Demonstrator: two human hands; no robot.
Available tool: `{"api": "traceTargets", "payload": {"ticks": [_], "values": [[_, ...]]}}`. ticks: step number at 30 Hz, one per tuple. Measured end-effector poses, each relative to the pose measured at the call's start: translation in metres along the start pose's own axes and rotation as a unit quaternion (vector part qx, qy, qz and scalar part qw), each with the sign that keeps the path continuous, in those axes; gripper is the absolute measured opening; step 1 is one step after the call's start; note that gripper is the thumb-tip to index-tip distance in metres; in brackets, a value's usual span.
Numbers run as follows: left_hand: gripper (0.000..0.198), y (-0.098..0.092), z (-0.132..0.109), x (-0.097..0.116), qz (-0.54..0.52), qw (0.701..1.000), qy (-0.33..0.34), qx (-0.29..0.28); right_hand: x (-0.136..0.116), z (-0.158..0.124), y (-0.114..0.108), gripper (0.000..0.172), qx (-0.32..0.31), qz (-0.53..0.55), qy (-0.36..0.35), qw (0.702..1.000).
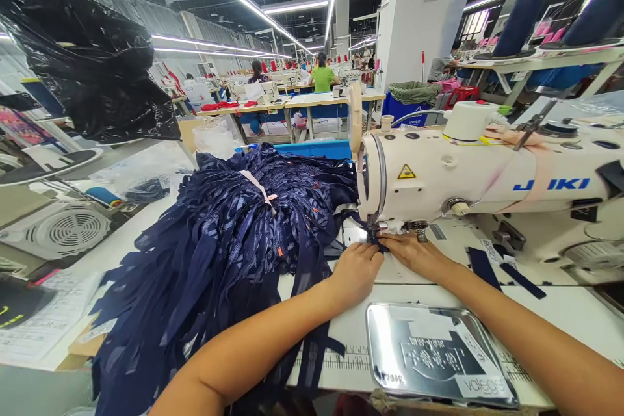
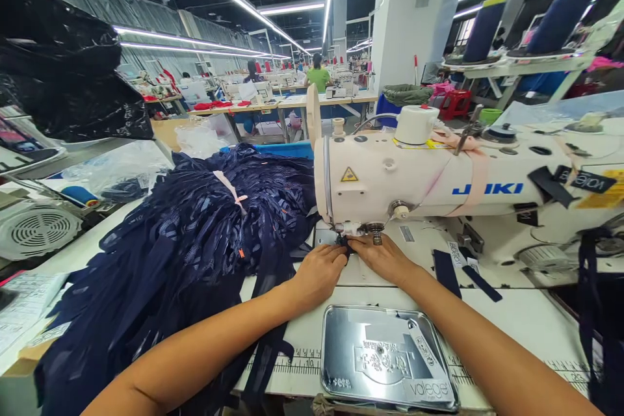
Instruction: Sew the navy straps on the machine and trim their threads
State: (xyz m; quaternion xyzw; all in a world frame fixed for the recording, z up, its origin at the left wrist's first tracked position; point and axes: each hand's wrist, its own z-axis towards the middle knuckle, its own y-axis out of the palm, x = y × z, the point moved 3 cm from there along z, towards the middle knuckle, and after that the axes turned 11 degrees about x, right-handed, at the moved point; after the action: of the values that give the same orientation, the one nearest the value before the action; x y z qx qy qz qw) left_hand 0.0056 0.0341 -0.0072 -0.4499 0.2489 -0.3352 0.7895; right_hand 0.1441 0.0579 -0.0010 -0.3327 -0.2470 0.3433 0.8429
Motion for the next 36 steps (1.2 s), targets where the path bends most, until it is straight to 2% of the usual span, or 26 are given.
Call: {"api": "traceTargets", "payload": {"ticks": [12, 16, 19, 22, 25, 29, 36], "values": [[0.015, -0.003, 0.005, 0.000, 0.007, 1.000, -0.019, 0.014, 0.005, -0.005, 0.011, 0.030, -0.011, 0.006, 0.043, 0.999], [0.021, -0.005, 0.001, -0.002, -0.023, 0.999, -0.036, 0.017, 0.007, -0.007, 0.011, 0.028, -0.015, 0.018, 0.061, 0.998], [0.028, -0.007, -0.003, -0.012, -0.069, 0.997, -0.040, 0.004, 0.006, -0.008, 0.009, 0.026, 0.004, 0.023, 0.073, 0.997], [0.030, -0.013, -0.005, -0.028, -0.089, 0.995, -0.048, -0.011, -0.002, -0.008, 0.004, 0.025, 0.028, 0.034, 0.057, 0.997], [0.031, -0.020, -0.004, -0.040, -0.088, 0.994, -0.058, -0.004, -0.010, -0.007, 0.000, 0.027, 0.015, 0.048, 0.052, 0.997], [0.029, -0.022, -0.003, -0.036, -0.053, 0.997, -0.047, -0.007, -0.012, -0.007, 0.002, 0.028, 0.005, 0.070, 0.073, 0.995], [0.036, -0.014, -0.004, -0.027, -0.056, 0.997, -0.040, -0.046, 0.002, -0.017, 0.009, 0.025, 0.046, 0.167, 0.127, 0.977]]}}
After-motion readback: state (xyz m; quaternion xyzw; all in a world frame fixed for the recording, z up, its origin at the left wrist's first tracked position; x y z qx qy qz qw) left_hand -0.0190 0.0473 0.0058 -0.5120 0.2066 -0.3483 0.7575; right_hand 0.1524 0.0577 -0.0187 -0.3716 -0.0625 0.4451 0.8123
